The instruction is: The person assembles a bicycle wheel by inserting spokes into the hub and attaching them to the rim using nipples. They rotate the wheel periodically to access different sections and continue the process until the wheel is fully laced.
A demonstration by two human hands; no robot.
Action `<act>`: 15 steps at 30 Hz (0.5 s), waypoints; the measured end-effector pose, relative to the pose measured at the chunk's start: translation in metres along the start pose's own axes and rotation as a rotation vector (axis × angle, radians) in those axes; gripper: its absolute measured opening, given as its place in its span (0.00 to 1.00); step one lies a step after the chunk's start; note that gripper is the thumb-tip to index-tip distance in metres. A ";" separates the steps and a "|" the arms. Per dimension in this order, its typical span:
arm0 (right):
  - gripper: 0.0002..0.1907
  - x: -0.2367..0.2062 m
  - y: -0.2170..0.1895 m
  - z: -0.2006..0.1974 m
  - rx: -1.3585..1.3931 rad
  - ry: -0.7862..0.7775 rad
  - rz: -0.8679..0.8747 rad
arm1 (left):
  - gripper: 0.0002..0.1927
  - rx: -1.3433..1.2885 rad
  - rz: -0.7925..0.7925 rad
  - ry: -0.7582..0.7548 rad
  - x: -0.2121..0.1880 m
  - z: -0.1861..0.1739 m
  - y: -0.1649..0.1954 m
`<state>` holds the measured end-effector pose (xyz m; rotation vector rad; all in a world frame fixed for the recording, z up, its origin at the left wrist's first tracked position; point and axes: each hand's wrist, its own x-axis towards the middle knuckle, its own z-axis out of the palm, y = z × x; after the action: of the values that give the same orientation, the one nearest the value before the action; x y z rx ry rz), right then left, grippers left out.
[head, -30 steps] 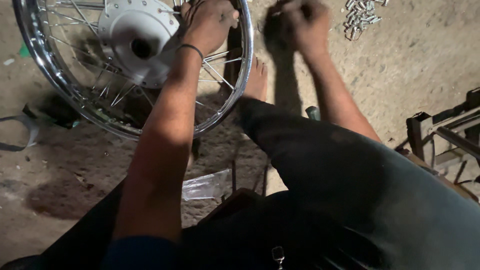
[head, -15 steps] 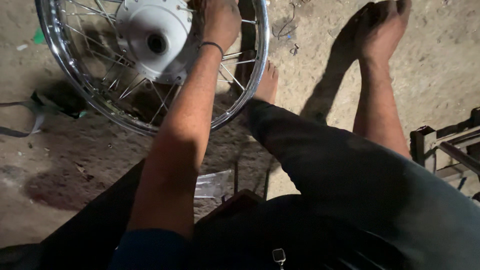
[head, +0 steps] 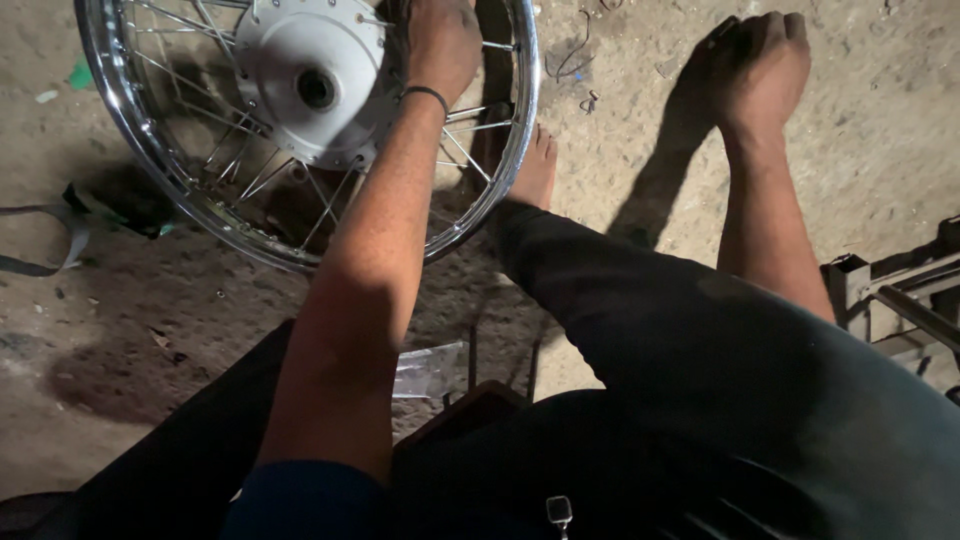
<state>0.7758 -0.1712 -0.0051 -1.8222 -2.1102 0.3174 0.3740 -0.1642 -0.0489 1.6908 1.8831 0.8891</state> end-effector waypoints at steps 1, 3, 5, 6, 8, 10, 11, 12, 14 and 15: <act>0.05 0.000 0.002 0.002 -0.042 0.011 0.012 | 0.07 -0.004 -0.006 -0.002 -0.002 0.002 0.000; 0.06 0.000 0.007 0.006 -0.086 0.032 -0.014 | 0.07 -0.010 -0.019 -0.013 -0.005 0.008 -0.001; 0.08 -0.004 0.015 0.005 -0.105 0.049 -0.082 | 0.07 -0.018 -0.029 -0.016 -0.008 0.015 -0.002; 0.07 -0.007 0.018 0.007 -0.081 0.042 -0.058 | 0.07 -0.017 -0.030 -0.015 -0.009 0.018 -0.003; 0.08 -0.013 0.024 0.011 -0.033 0.031 -0.013 | 0.07 -0.015 -0.040 -0.015 -0.011 0.026 -0.004; 0.04 -0.018 0.031 0.016 -0.056 0.037 -0.039 | 0.07 -0.001 -0.056 -0.011 -0.015 0.031 -0.005; 0.02 -0.020 0.033 0.018 -0.066 0.041 -0.053 | 0.07 0.008 -0.063 -0.008 -0.016 0.033 -0.006; 0.03 -0.021 0.036 0.019 -0.006 0.050 -0.019 | 0.06 0.006 -0.055 -0.002 -0.018 0.035 -0.006; 0.06 -0.022 0.041 0.018 0.112 0.071 0.045 | 0.06 0.001 -0.035 0.016 -0.020 0.039 -0.006; 0.07 -0.020 0.041 0.017 0.200 0.056 0.080 | 0.06 -0.001 -0.026 0.025 -0.022 0.041 -0.006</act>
<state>0.8096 -0.1839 -0.0384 -1.7792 -1.8976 0.4734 0.4018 -0.1793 -0.0827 1.6586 1.9161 0.9047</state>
